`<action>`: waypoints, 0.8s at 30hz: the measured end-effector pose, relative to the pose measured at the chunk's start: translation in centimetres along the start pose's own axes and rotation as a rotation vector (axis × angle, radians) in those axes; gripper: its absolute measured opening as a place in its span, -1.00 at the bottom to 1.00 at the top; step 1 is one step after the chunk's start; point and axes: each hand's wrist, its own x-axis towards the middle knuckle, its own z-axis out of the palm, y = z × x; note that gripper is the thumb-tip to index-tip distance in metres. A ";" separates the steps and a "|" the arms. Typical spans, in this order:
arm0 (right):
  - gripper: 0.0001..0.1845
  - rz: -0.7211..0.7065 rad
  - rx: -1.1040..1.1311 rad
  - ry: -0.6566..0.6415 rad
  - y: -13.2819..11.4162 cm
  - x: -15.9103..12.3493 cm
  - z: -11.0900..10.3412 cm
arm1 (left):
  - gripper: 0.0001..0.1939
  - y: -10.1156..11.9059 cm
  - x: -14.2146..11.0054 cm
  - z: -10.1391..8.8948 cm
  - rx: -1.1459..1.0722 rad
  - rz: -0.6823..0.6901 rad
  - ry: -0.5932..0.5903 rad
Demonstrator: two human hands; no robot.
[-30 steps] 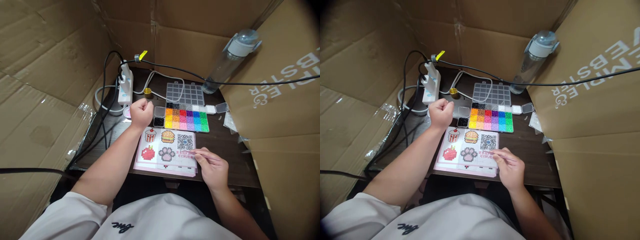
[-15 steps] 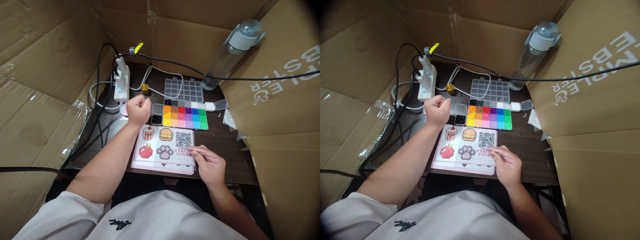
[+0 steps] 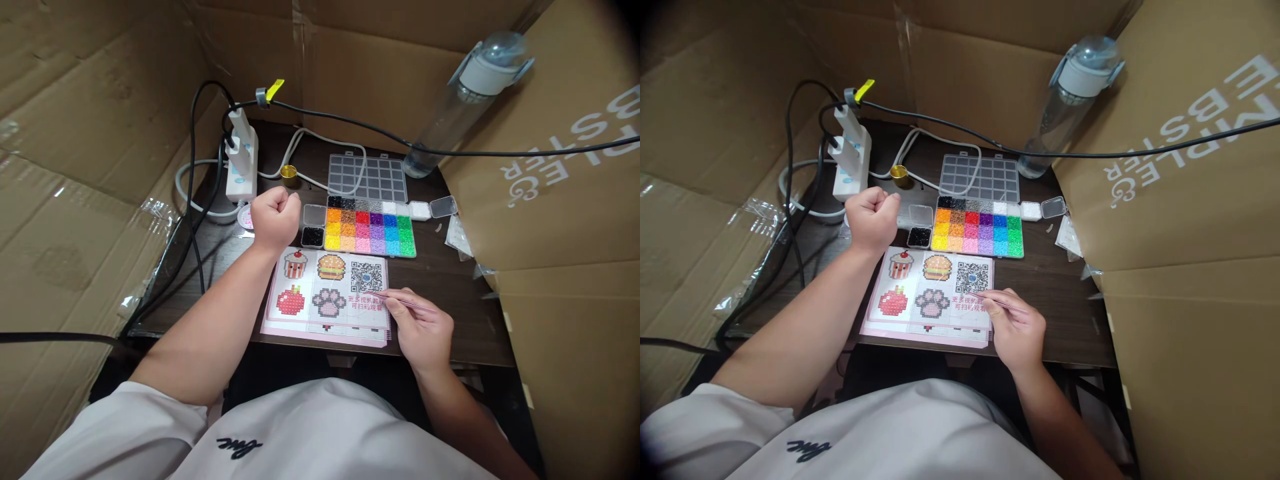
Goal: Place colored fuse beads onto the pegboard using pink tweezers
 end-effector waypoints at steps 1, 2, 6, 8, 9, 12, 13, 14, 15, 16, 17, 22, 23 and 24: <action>-0.88 0.005 -0.006 0.018 0.0 0.0 0.0 | -0.53 0.0 0.0 0.0 0.001 -0.002 0.000; -0.88 0.006 -0.011 0.027 0.0 -0.1 -0.1 | -0.53 0.0 0.0 0.0 0.002 -0.004 -0.001; -0.88 0.004 -0.021 0.006 0.1 -0.1 -0.1 | -0.53 0.0 0.0 -0.1 -0.012 0.001 -0.007; -0.88 0.007 -0.024 -0.008 0.2 0.0 0.0 | -0.53 -0.2 0.0 -0.1 -0.015 0.006 -0.006; -0.88 0.005 -0.027 -0.015 0.2 0.0 0.1 | -0.53 -0.2 0.0 -0.1 -0.015 0.007 -0.005; -0.89 -0.016 -0.038 -0.025 0.2 0.1 0.2 | -0.53 -0.5 0.0 0.0 -0.020 0.007 -0.002; -0.89 -0.018 -0.040 -0.029 0.2 0.1 0.2 | -0.53 -0.5 0.0 0.0 -0.022 0.006 -0.002; -0.89 -0.016 -0.042 -0.035 0.1 0.2 0.3 | -0.53 -0.5 0.0 0.0 -0.023 0.006 -0.004; -0.89 -0.012 -0.041 -0.040 0.0 0.2 0.3 | -0.53 -0.5 0.0 0.0 -0.023 0.009 -0.005; -0.88 -0.008 -0.039 -0.043 0.0 0.2 0.3 | -0.53 -0.5 0.0 0.0 -0.023 0.013 -0.004; -0.89 -0.004 -0.036 -0.046 -0.1 0.1 0.3 | -0.53 -0.5 0.0 0.0 -0.023 0.016 -0.004; -0.89 0.006 -0.026 -0.037 -0.1 0.2 0.3 | -0.52 -0.3 0.1 0.0 -0.023 0.002 -0.001; -0.89 0.008 -0.023 -0.043 -0.1 0.2 0.3 | -0.52 -0.2 0.1 0.0 -0.021 -0.001 -0.001; -0.88 0.010 -0.018 -0.051 -0.1 0.2 0.3 | -0.52 -0.2 0.1 0.0 -0.019 -0.002 0.000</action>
